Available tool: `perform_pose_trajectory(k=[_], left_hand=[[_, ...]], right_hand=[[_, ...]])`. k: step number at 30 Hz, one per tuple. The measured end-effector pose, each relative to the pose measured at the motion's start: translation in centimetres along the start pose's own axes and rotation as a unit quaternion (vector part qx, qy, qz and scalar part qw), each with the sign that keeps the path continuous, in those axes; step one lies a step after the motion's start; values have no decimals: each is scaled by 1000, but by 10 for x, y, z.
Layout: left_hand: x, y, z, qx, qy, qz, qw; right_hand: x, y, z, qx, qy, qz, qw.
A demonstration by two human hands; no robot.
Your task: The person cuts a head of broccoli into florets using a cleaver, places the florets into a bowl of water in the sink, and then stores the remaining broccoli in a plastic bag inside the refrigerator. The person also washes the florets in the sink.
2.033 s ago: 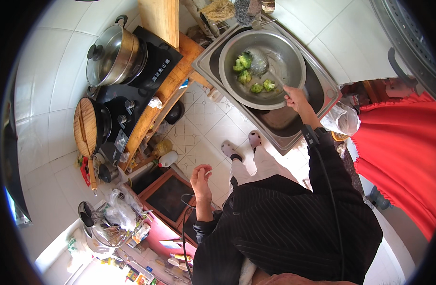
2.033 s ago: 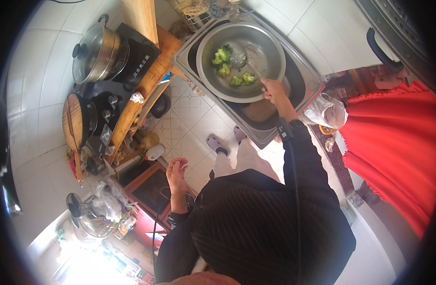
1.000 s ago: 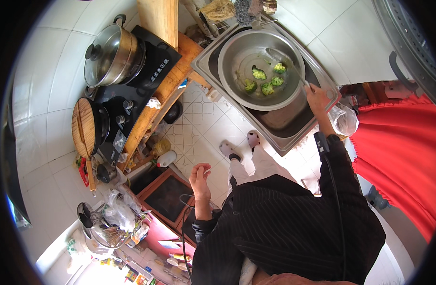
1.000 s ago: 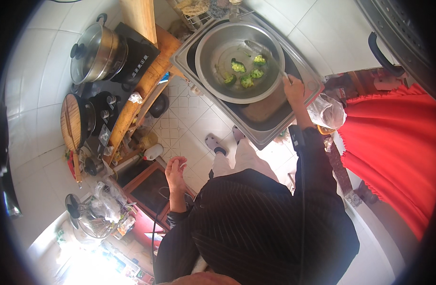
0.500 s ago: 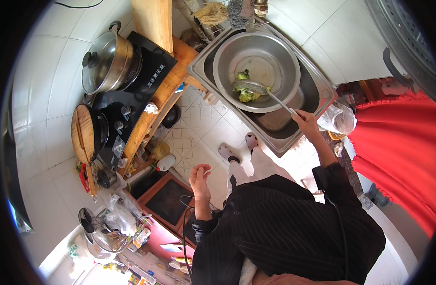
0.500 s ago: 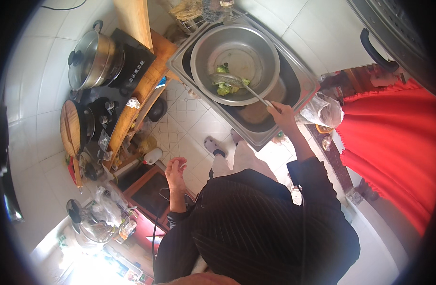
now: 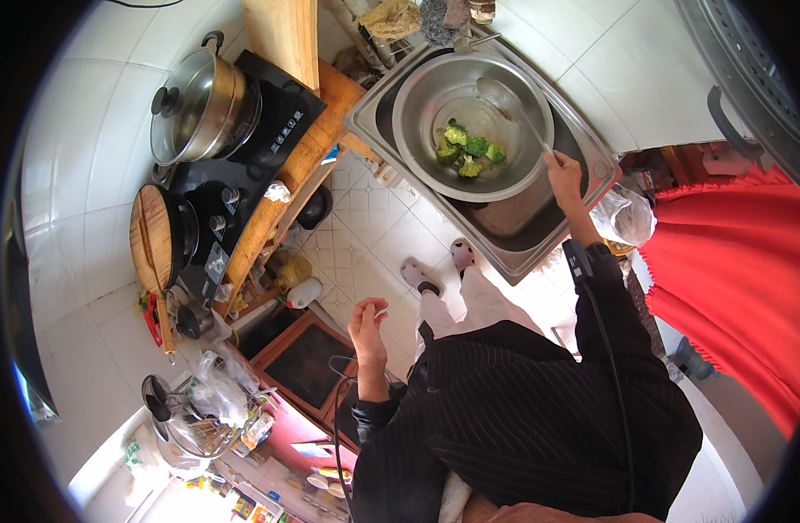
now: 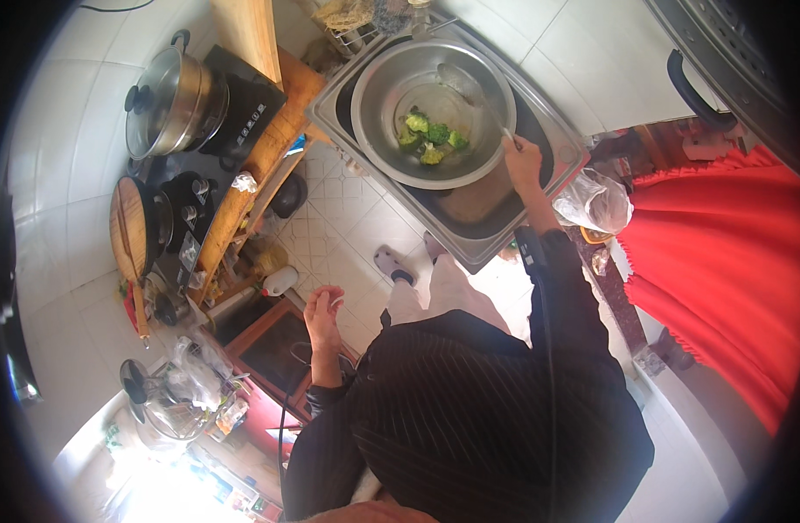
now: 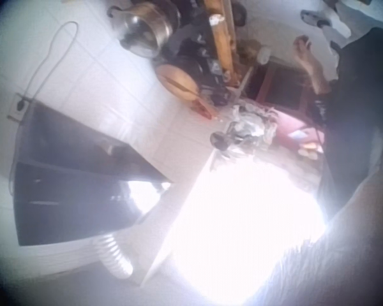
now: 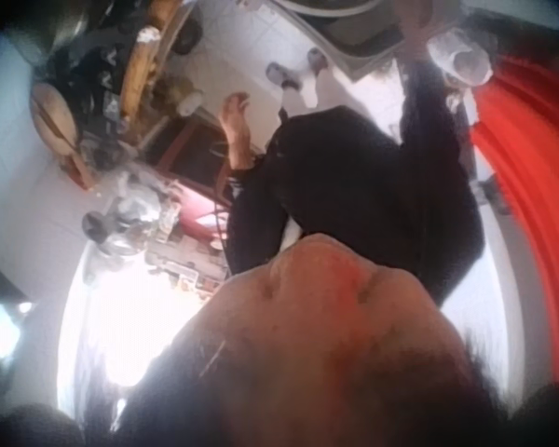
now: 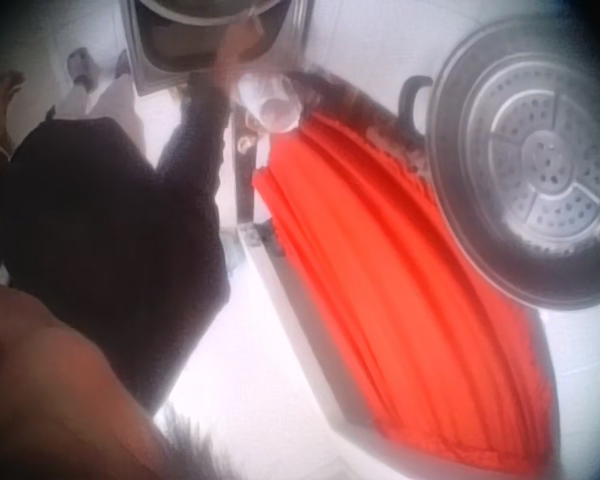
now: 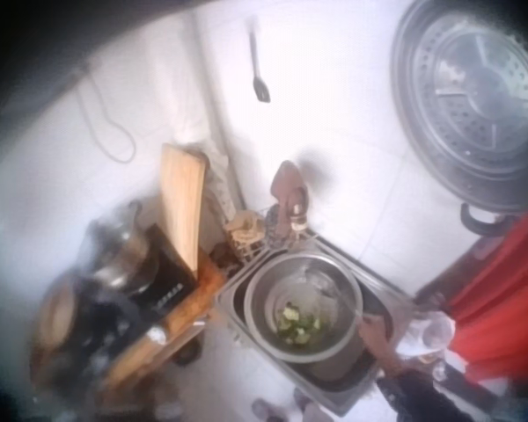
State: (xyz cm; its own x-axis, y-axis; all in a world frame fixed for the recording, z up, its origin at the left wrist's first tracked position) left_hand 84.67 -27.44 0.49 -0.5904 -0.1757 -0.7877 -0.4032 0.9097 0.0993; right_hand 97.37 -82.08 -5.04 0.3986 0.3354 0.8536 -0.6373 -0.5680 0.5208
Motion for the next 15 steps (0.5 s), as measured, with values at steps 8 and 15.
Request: perform_pose_trajectory(k=[8,15], left_hand=[[-3,7,-3,-11,-6,-4,1000],[-2,5,-2,-16,-2,-8,1000]], right_hand=[[-5,-15,-56,152,-144,30,977],[32,25,-96,198,23,-47,979]])
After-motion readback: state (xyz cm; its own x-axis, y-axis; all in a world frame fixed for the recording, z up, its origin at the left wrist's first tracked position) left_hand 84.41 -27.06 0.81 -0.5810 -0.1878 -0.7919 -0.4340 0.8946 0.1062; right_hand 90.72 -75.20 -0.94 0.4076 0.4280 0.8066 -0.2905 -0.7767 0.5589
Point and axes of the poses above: each hand's wrist, its own z-axis towards the middle knuckle, its own y-axis out of the back of the hand, x = y × z, the point moved 10 cm from there along z, towards the middle knuckle, and after that the axes turned 12 degrees about -x, right-handed, at the moved point
